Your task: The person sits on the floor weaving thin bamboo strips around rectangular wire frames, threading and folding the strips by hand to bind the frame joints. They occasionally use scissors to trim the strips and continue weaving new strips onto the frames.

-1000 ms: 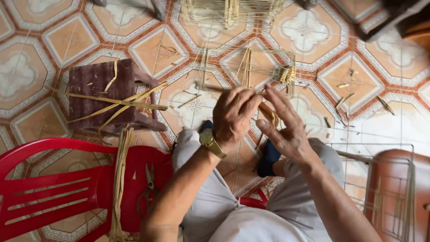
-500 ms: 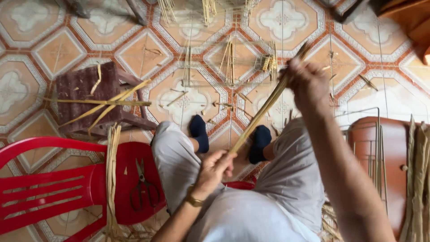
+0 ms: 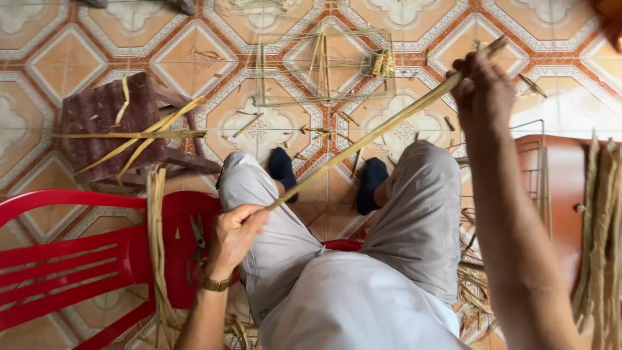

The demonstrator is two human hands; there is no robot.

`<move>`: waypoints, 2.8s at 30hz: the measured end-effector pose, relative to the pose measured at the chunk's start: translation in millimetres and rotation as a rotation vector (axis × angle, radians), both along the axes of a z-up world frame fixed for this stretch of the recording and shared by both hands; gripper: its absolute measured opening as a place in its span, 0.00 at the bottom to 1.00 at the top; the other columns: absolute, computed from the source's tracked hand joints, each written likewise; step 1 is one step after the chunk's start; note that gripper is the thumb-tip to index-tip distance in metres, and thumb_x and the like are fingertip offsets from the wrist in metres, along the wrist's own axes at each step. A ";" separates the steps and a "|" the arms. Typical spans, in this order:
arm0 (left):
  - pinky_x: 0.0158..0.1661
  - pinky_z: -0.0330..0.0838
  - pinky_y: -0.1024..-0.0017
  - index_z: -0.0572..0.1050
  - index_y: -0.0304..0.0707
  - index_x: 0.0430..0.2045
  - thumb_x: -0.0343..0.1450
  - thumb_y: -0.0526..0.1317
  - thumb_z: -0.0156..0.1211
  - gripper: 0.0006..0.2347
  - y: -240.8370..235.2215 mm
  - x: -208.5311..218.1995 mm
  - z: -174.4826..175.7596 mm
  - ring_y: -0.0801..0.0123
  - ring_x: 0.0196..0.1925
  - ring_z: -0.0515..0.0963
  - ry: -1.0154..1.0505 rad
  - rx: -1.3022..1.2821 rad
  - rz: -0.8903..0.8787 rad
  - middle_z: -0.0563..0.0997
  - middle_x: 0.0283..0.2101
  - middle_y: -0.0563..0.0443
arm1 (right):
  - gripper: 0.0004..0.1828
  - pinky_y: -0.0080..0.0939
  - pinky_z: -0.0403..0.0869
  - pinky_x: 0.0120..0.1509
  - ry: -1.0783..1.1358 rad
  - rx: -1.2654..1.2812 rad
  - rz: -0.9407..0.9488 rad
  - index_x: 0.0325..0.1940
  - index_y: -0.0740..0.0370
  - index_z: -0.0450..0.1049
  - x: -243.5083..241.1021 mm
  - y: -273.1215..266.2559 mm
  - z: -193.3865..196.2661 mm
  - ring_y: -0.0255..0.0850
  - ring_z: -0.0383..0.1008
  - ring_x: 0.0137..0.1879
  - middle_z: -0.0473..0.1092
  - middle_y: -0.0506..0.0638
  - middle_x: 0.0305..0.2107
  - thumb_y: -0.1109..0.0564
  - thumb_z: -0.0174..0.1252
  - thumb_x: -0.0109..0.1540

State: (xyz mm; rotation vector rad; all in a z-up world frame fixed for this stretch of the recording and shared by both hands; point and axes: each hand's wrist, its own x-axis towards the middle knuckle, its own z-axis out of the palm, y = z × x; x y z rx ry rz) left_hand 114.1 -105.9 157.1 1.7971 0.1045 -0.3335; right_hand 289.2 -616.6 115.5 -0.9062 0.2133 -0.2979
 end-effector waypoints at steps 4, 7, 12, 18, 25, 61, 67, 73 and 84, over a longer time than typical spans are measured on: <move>0.40 0.74 0.63 0.80 0.29 0.40 0.67 0.36 0.68 0.11 -34.7 14.5 39.8 0.54 0.39 0.80 -0.544 0.597 -0.174 0.82 0.38 0.41 | 0.07 0.42 0.74 0.42 0.008 -0.111 0.015 0.39 0.65 0.74 -62.9 74.2 -3.3 0.40 0.72 0.36 0.72 0.53 0.32 0.60 0.54 0.68; 0.53 0.71 0.56 0.74 0.27 0.50 0.69 0.38 0.65 0.17 -92.2 29.0 51.9 0.44 0.52 0.78 -0.835 0.614 -0.074 0.79 0.51 0.32 | 0.02 0.43 0.82 0.47 0.313 -0.084 0.126 0.32 0.68 0.73 -110.9 142.4 13.7 0.40 0.80 0.42 0.76 0.52 0.33 0.69 0.56 0.59; 0.30 0.73 0.68 0.78 0.34 0.46 0.72 0.38 0.63 0.11 -166.1 36.4 20.9 0.65 0.25 0.80 -0.266 0.116 -0.363 0.81 0.25 0.46 | 0.18 0.47 0.78 0.56 0.282 -0.265 0.469 0.55 0.66 0.76 -165.2 149.3 60.3 0.44 0.78 0.50 0.78 0.54 0.42 0.51 0.63 0.67; 0.24 0.73 0.75 0.79 0.32 0.42 0.72 0.38 0.62 0.09 -130.3 23.0 -2.1 0.76 0.23 0.79 -0.124 0.065 -0.258 0.82 0.25 0.52 | 0.11 0.37 0.84 0.53 0.314 -1.106 0.079 0.50 0.64 0.78 -251.3 51.2 94.8 0.41 0.84 0.48 0.79 0.54 0.43 0.58 0.63 0.64; 0.29 0.71 0.77 0.80 0.29 0.45 0.74 0.39 0.61 0.11 -61.3 5.5 -19.3 0.76 0.26 0.76 -0.015 0.103 -0.068 0.80 0.28 0.51 | 0.08 0.33 0.81 0.45 0.212 -1.622 -0.374 0.50 0.59 0.79 -318.9 -23.3 93.8 0.38 0.81 0.44 0.77 0.50 0.43 0.64 0.67 0.67; 0.28 0.72 0.77 0.80 0.32 0.44 0.72 0.42 0.64 0.12 -74.0 4.9 -62.6 0.77 0.24 0.78 -0.020 -0.016 -0.042 0.82 0.28 0.53 | 0.10 0.47 0.70 0.37 0.591 -2.155 -0.420 0.49 0.54 0.80 -288.7 43.3 47.5 0.44 0.73 0.39 0.74 0.49 0.37 0.50 0.62 0.67; 0.27 0.71 0.77 0.80 0.32 0.43 0.73 0.44 0.62 0.13 -74.7 5.6 -63.9 0.76 0.24 0.78 0.018 -0.032 -0.008 0.81 0.28 0.51 | 0.19 0.39 0.82 0.40 0.655 -1.445 -0.142 0.60 0.62 0.72 -305.4 52.7 35.6 0.43 0.82 0.41 0.77 0.55 0.40 0.53 0.56 0.66; 0.26 0.70 0.77 0.78 0.34 0.48 0.74 0.45 0.59 0.15 -71.1 8.5 -51.9 0.76 0.24 0.76 0.058 -0.104 0.039 0.81 0.29 0.49 | 0.15 0.40 0.79 0.38 0.738 -1.504 0.035 0.56 0.58 0.77 -257.9 43.9 106.7 0.41 0.82 0.41 0.79 0.53 0.40 0.53 0.53 0.68; 0.29 0.71 0.77 0.79 0.29 0.44 0.72 0.44 0.62 0.15 -56.8 0.6 -23.6 0.76 0.28 0.80 -0.049 -0.100 0.114 0.83 0.31 0.51 | 0.10 0.38 0.77 0.41 -0.097 -1.888 0.129 0.48 0.63 0.82 -95.6 -22.8 212.0 0.38 0.80 0.36 0.79 0.53 0.35 0.57 0.70 0.64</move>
